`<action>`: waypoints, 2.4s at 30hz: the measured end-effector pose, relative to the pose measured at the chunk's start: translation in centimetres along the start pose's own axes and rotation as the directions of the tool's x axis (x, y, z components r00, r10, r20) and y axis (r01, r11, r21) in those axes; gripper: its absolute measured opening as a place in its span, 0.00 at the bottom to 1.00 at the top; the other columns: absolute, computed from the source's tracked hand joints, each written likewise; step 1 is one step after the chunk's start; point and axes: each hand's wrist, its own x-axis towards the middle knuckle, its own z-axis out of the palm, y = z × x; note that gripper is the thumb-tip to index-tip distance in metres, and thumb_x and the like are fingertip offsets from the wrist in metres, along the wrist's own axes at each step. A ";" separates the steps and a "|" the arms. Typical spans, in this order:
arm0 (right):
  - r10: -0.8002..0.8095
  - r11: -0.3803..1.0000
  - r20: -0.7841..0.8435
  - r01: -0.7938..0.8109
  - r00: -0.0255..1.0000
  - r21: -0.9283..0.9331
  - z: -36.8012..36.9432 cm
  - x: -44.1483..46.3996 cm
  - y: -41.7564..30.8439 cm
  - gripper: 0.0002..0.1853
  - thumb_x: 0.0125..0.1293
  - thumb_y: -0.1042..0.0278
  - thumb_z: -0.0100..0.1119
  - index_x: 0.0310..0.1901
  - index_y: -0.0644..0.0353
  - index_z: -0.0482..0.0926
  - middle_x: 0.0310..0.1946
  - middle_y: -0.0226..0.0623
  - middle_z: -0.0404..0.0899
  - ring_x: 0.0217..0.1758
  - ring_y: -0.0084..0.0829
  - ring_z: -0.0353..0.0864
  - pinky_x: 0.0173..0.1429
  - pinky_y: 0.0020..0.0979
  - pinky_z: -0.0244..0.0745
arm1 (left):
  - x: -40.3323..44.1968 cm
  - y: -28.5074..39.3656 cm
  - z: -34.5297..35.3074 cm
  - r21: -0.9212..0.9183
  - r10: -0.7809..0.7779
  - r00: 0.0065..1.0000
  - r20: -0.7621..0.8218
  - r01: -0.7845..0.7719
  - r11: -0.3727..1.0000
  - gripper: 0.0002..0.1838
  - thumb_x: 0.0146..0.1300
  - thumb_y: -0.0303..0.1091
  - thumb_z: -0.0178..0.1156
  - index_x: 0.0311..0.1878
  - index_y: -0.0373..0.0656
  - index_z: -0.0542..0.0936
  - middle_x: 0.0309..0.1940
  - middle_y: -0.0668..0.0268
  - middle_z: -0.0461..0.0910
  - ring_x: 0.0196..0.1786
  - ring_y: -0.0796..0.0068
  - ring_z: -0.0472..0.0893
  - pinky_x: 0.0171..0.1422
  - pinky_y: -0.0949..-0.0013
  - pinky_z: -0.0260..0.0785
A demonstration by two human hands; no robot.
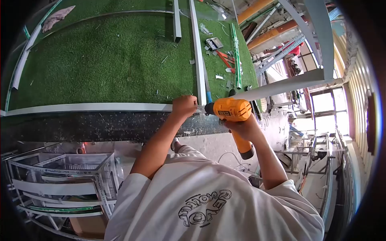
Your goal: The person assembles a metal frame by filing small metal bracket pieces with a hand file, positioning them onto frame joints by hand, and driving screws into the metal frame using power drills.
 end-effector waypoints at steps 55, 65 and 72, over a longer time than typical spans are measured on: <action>0.078 0.959 0.057 -0.059 0.995 -0.276 0.3 2.1 0.2 0.20 0.48 0.66 0.66 0.46 0.59 0.77 0.35 0.38 0.83 0.39 0.36 0.83 0.45 0.35 0.78 | 0.3 -0.6 0.1 0.019 0.020 0.998 0.058 -0.022 1.000 0.08 0.49 0.35 0.57 0.31 0.46 0.82 0.29 0.58 0.82 0.37 0.55 0.83 0.41 0.55 0.73; -0.014 0.952 0.124 0.051 0.992 -0.303 -0.2 3.0 0.6 0.21 0.49 0.71 0.68 0.47 0.62 0.77 0.35 0.35 0.83 0.35 0.29 0.83 0.40 0.30 0.79 | 0.3 -0.8 0.3 0.000 0.005 0.997 0.072 -0.005 1.000 0.09 0.49 0.37 0.59 0.32 0.45 0.82 0.28 0.59 0.83 0.36 0.56 0.84 0.40 0.56 0.74; -0.009 0.954 0.144 0.052 0.990 -0.297 -0.3 3.1 0.4 0.20 0.49 0.71 0.67 0.46 0.63 0.77 0.34 0.36 0.83 0.34 0.29 0.83 0.40 0.30 0.80 | 0.0 -0.1 -0.4 -0.024 -0.017 0.997 0.074 0.019 1.000 0.07 0.46 0.31 0.55 0.27 0.46 0.82 0.29 0.58 0.83 0.37 0.54 0.83 0.41 0.55 0.72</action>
